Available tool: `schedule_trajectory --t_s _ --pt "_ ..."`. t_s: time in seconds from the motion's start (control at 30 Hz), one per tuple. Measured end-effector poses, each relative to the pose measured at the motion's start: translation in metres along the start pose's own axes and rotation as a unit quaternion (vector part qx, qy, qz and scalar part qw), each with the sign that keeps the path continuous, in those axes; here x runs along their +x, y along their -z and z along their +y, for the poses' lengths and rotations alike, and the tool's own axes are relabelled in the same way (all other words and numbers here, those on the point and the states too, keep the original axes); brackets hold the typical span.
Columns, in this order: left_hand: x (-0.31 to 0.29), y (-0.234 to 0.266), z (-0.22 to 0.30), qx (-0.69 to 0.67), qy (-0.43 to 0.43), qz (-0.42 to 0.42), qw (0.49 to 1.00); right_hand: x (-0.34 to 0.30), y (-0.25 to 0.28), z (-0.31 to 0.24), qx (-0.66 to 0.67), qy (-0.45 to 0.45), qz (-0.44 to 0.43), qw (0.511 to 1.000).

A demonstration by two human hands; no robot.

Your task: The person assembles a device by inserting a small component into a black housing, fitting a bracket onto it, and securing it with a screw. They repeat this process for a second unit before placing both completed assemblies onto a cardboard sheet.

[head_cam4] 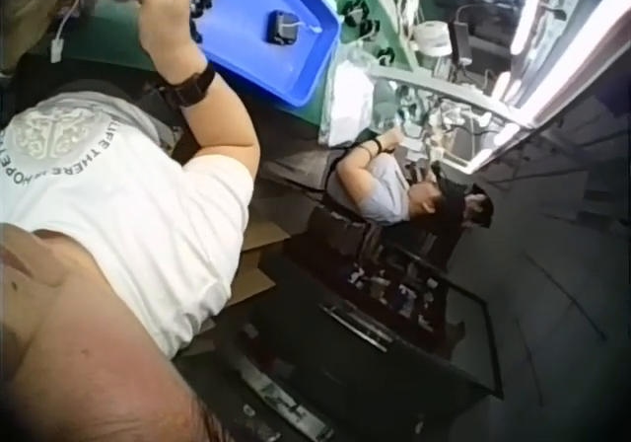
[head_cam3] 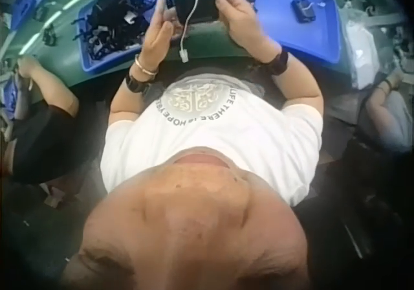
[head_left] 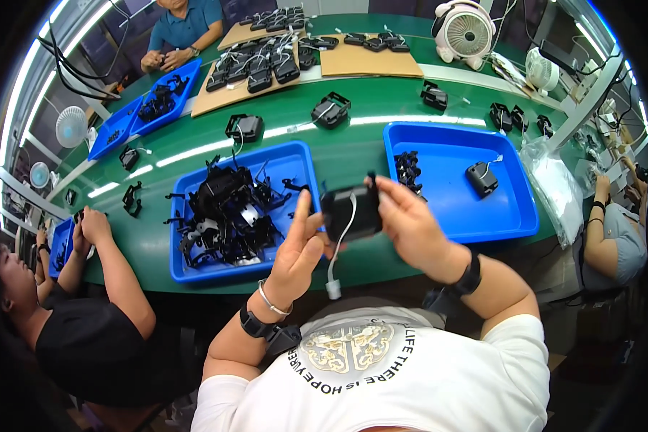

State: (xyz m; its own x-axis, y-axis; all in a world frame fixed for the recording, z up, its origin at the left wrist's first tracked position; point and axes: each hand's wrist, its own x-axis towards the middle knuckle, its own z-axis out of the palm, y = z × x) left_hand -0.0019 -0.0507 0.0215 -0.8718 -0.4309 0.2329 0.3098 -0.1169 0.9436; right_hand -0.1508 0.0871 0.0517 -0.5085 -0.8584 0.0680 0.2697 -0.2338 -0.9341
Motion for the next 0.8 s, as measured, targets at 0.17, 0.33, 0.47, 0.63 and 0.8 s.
schedule_trajectory --t_s 0.17,0.33,0.47,0.63,0.8 --pt "-0.001 0.026 0.005 0.164 -0.074 -0.115 0.977 0.108 0.079 -0.047 -0.073 0.034 0.076 0.994" --pt "-0.014 0.050 0.015 0.267 -0.064 -0.273 0.922 0.204 0.180 -0.043 -0.227 -0.104 0.198 0.948" --pt "-0.019 0.063 0.020 0.181 -0.010 -0.341 0.922 0.232 0.222 -0.026 -0.321 -0.191 0.212 0.903" --pt "-0.027 0.077 0.012 0.119 0.089 -0.347 0.926 0.238 0.217 -0.036 -0.448 -0.247 0.167 0.843" --pt "-0.023 0.079 0.023 0.086 0.140 -0.318 0.934 0.267 0.263 -0.054 -0.541 -0.289 0.120 0.781"
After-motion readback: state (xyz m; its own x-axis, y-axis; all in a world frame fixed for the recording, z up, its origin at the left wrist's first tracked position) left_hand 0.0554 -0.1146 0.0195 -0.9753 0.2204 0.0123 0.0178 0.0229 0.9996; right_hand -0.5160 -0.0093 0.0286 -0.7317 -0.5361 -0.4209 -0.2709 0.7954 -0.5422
